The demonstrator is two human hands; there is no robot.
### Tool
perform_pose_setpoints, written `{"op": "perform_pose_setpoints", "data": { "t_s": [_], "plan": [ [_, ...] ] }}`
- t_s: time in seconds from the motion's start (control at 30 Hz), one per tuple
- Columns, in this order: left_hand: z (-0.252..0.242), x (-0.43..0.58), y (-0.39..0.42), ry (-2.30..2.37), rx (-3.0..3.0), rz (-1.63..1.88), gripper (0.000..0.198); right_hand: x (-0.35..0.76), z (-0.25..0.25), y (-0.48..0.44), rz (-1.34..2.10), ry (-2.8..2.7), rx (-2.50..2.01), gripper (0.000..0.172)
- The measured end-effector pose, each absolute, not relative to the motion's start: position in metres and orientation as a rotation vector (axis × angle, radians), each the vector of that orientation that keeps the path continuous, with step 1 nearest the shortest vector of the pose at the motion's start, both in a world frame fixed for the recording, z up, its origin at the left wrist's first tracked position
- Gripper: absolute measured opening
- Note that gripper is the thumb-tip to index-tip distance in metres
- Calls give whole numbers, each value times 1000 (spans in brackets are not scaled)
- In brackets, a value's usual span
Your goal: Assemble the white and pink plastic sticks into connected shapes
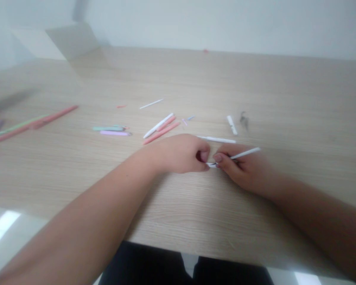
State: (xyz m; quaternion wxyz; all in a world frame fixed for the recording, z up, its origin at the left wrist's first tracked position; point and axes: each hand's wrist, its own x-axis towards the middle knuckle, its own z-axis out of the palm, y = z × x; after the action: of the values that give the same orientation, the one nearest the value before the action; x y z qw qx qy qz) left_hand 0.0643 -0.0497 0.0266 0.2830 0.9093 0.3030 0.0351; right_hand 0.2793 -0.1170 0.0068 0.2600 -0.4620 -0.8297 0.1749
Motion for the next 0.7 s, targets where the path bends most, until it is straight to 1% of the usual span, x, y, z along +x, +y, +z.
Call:
{"op": "perform_pose_setpoints", "data": {
  "t_s": [0.23, 0.4, 0.53, 0.6, 0.7],
  "plan": [
    [26, 64, -50, 817, 2441, 102, 18, 279, 5, -118, 487, -2293, -1242, 29],
    [26, 65, -50, 819, 2443, 100, 17, 281, 2, -117, 529, -2070, -1293, 37],
    [27, 64, -53, 805, 2463, 105, 17, 282, -1, -114, 612, -1872, -1293, 39],
    [28, 63, -55, 805, 2474, 112, 23, 281, -2, -113, 636, -1811, -1293, 40],
    [27, 65, -58, 836, 2491, 141, 40, 280, -1, -113, 635, -1715, -1301, 43]
  ]
}}
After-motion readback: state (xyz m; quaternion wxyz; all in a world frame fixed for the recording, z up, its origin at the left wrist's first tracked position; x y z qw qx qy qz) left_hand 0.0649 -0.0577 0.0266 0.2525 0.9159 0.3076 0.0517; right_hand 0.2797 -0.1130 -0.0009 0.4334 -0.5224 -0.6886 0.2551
